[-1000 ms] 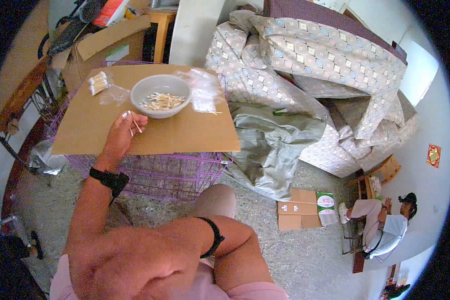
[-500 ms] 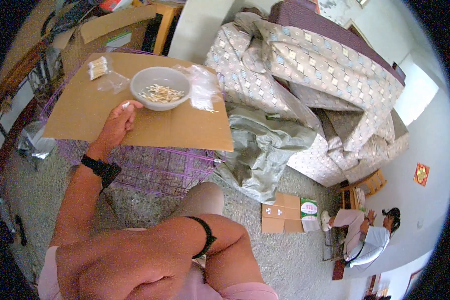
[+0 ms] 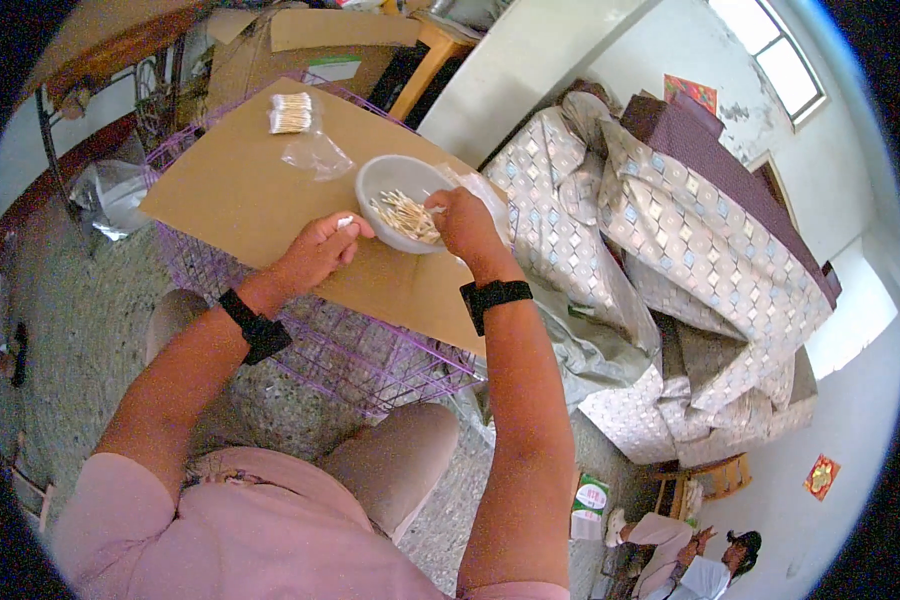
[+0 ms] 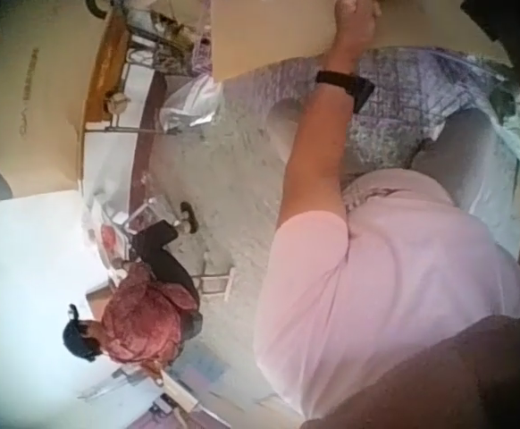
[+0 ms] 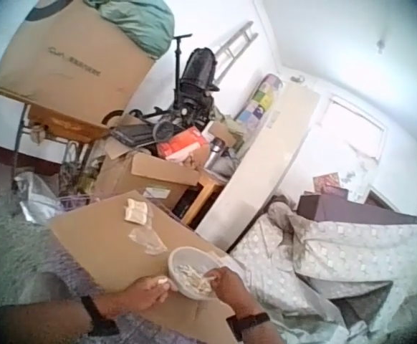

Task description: Packing groups of cotton swabs into small plastic bags.

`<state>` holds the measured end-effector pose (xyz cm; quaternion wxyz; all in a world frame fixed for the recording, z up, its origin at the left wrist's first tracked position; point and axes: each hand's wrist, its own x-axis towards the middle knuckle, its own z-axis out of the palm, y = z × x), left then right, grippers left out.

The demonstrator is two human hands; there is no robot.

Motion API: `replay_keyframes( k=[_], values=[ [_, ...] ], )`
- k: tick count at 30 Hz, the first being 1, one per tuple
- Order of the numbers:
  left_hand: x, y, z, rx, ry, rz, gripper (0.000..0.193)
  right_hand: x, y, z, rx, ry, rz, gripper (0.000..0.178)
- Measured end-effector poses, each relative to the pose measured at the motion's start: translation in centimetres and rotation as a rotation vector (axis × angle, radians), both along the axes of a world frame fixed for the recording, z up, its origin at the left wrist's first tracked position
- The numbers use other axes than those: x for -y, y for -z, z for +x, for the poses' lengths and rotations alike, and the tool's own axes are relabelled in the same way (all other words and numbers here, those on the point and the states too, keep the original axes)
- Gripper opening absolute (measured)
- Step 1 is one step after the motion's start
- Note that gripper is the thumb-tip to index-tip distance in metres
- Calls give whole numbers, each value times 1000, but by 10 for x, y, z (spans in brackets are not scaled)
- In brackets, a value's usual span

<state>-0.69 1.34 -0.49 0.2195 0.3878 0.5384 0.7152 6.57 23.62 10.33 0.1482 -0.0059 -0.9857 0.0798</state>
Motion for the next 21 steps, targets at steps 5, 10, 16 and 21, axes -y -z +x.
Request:
replay_keyframes(
  k=[5,10,16,21],
  values=[
    [2,3,-5,-26,32,43,28,-12,25,-30,127,50,91,24],
    [-1,3,-4,-13,20,47,27,-24,38,-47,310,80,236,14],
    [3,-4,-1,25,33,42,25,-26,30,-47,286,141,175,14],
    [-1,3,-3,14,44,72,28,-24,9,-21,96,155,357,15]
  ],
)
